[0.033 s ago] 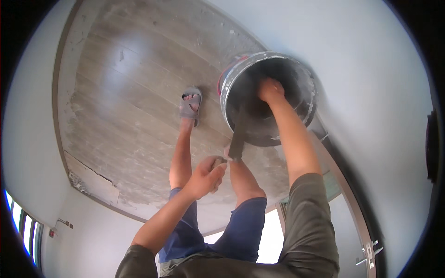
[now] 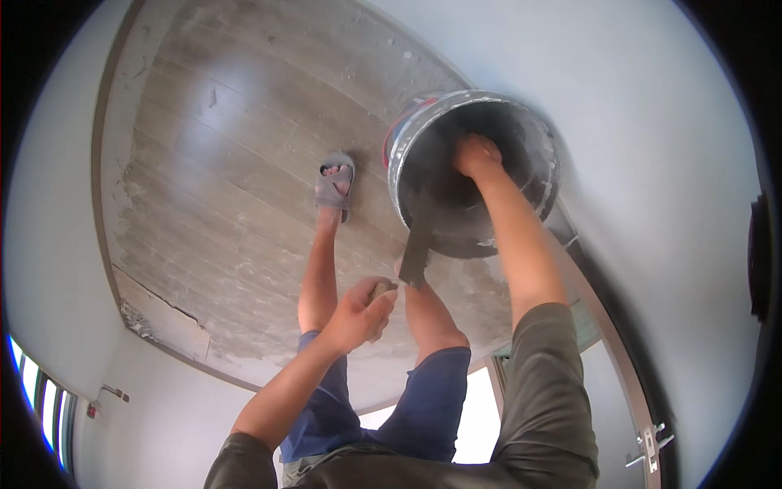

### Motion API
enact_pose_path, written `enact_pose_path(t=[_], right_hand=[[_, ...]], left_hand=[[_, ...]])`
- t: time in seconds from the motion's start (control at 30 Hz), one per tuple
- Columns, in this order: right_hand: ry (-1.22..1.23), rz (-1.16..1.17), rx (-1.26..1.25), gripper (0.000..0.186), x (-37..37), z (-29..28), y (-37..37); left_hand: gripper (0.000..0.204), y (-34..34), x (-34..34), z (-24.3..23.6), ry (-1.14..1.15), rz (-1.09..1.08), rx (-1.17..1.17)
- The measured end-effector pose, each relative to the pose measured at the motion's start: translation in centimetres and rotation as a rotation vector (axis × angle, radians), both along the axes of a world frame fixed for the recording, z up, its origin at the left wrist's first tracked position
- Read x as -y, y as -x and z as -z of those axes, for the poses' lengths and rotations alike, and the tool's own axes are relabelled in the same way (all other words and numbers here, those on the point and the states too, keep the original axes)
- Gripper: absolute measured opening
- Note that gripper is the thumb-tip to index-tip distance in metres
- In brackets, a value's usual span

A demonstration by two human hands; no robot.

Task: Applying plaster or wall filler to a wall using a trowel and putty knife to smooth the surface.

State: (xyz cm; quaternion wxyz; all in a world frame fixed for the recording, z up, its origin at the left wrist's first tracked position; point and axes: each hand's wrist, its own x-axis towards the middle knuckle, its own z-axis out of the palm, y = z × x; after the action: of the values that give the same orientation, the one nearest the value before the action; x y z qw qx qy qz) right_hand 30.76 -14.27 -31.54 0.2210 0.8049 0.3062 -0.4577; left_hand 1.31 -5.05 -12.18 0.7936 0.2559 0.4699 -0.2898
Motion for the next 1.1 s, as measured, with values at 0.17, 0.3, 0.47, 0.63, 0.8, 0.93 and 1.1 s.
enact_pose_path(t=[0.17, 0.3, 0.47, 0.63, 0.8, 0.93, 1.1], right_hand=[[-0.063, -0.069, -0.081, 0.030, -0.9, -0.4, -1.7], [-0.182, -0.002, -0.044, 0.032, -0.1, 0.9, -1.6], [-0.308, -0.066, -0.182, 0.037, 2.8, -1.5, -1.8], [-0.544, 0.106, -0.162, 0.034, 8.5, -6.1, 0.1], [-0.701, 0.359, -0.087, 0.040, 14.2, -14.0, 3.0], [-0.907, 0.442, 0.047, 0.039, 18.3, -22.0, 5.6], [-1.171, 0.599, 0.286, 0.033, 20.5, -34.1, 9.9]], left_hand=[[0.031, 2.8, -0.3, 0.1, -0.018, -0.026, 0.004], [0.036, 4.0, 0.7, 0.5, 0.013, -0.023, 0.022], [0.039, 4.9, 1.1, -0.6, 0.010, -0.140, 0.099], [0.030, 5.7, 2.6, -1.5, 0.088, -0.324, 0.241], [0.032, 5.4, 3.0, -3.5, -0.018, -0.272, 0.321], [0.028, 3.3, 3.1, -6.4, -0.036, -0.225, 0.253], [0.017, -1.3, 4.3, -12.4, -0.091, -0.183, 0.231]])
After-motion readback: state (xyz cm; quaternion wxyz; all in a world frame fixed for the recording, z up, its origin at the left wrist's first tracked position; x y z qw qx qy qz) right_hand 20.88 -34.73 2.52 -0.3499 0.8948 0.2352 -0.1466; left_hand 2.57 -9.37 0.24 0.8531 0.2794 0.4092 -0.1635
